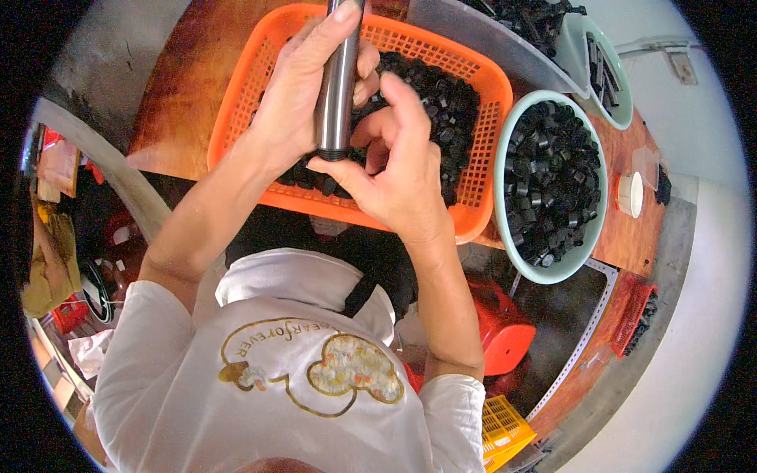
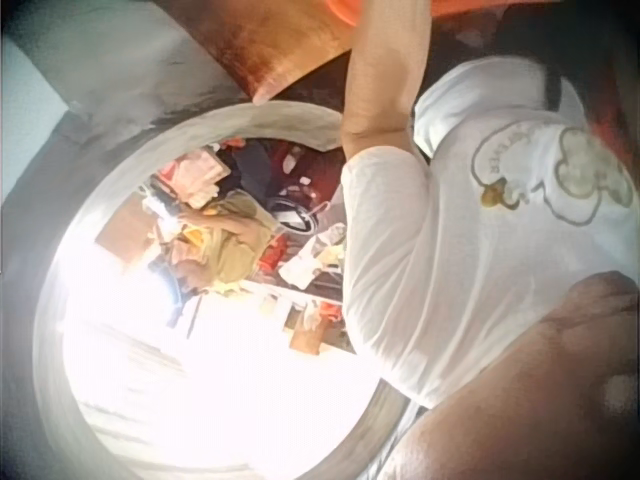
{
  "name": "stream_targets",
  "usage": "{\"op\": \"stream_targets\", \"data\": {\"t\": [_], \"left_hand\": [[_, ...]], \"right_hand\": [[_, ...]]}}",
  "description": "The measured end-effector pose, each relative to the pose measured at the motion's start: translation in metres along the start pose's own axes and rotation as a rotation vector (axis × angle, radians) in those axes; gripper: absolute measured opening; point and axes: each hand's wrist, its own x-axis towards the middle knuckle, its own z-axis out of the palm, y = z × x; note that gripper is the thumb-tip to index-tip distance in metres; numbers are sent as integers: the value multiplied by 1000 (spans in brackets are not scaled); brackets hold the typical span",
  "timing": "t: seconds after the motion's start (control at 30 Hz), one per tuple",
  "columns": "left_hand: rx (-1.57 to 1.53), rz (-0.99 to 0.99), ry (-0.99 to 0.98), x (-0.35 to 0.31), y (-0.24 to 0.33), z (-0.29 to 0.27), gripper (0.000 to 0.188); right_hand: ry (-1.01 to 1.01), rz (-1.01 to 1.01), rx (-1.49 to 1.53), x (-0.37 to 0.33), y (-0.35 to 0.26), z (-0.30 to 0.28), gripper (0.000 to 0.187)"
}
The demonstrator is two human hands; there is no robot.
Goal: The person repeatedly picks small black plastic pieces from an orange basket and presses them onto a cylindrical metal rod, then places the assembled units into a light green bowl. The person continues this cycle throughout the clip.
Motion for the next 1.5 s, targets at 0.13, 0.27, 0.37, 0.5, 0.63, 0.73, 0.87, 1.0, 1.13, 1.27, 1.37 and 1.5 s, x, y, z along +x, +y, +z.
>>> {"op": "stream_targets", "data": {"t": [0.13,0.27,0.37,0.5,0.63,0.73,0.87,1.0,1.13,1.27,1.37,1.5], "left_hand": [[-105,-112,-34,4,-2,-12,37],[-225,-195,-129,10,-5,-17,43],[-247,-256,-144,10,-4,-16,46],[-231,-281,-171,7,-3,-12,53],[-223,-275,-172,7,-4,-11,51],[-231,-250,-143,8,-4,-16,47],[-236,-217,-107,13,-2,-25,41],[-146,-180,-7,14,0,-27,37],[-169,-194,-7,13,0,-28,36],[-209,-164,-16,16,1,-35,36],[-190,-140,-86,19,3,-40,33],[-119,-109,-6,20,3,-38,32]], "right_hand": [[16,-102,0,-2,2,4,83],[62,-134,-81,-1,-1,4,69],[54,-265,-270,0,-7,0,68],[63,-280,-250,4,-12,-1,58],[62,-294,-263,6,-12,-2,57],[59,-294,-233,6,-15,-2,56],[156,-273,-100,2,-20,-13,40],[392,-197,-258,-6,-20,-68,15],[585,164,-206,-3,-9,-152,14],[497,353,-319,-8,-9,-180,13],[128,173,-276,-10,-8,-157,13],[-177,-35,-481,19,18,-114,13]]}}
